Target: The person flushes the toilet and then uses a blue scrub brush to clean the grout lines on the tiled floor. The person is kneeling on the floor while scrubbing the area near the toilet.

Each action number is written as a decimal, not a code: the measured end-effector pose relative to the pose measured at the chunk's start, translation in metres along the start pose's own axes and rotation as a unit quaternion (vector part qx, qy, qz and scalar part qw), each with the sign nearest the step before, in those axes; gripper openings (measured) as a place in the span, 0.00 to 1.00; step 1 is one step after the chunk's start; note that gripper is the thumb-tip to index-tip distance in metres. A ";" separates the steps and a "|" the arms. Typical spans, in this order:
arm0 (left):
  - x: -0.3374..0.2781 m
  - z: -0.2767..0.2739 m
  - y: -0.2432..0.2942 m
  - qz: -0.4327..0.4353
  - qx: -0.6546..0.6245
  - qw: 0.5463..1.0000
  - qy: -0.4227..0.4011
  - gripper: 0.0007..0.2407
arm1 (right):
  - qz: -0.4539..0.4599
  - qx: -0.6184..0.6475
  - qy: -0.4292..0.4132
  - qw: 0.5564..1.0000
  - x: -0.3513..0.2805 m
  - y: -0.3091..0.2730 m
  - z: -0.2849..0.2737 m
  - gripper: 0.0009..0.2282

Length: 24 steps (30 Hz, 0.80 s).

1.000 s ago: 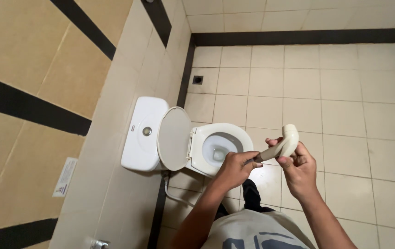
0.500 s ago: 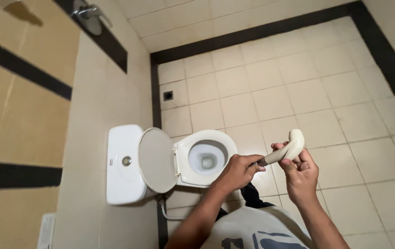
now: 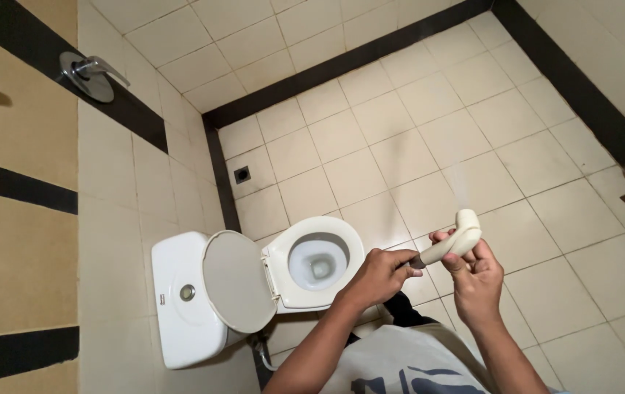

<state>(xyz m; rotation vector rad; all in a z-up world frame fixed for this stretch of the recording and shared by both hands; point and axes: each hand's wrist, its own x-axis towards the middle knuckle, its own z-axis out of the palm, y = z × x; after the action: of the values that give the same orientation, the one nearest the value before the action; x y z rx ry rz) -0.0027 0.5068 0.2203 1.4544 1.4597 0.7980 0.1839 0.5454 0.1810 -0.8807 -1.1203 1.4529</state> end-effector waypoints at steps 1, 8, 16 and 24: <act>-0.001 0.000 0.000 0.000 -0.001 1.000 0.000 0.10 | 0.001 -0.001 0.000 1.000 0.000 -0.003 0.001 0.16; -0.008 -0.003 -0.008 0.010 -0.020 0.999 0.028 0.09 | 0.016 0.027 -0.059 0.998 0.006 -0.006 0.005 0.19; -0.025 -0.013 -0.014 -0.024 -0.025 0.997 0.068 0.09 | 0.041 0.007 -0.082 0.996 0.013 0.006 0.023 0.19; -0.053 -0.021 -0.030 -0.071 -0.051 0.985 0.147 0.08 | 0.092 0.023 -0.151 0.984 0.024 0.012 0.057 0.18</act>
<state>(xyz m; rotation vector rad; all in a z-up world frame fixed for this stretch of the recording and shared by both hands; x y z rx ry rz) -0.0392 0.4550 0.2091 1.1772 1.6947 1.0136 0.1225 0.5580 0.1876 -0.7633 -1.2460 1.8042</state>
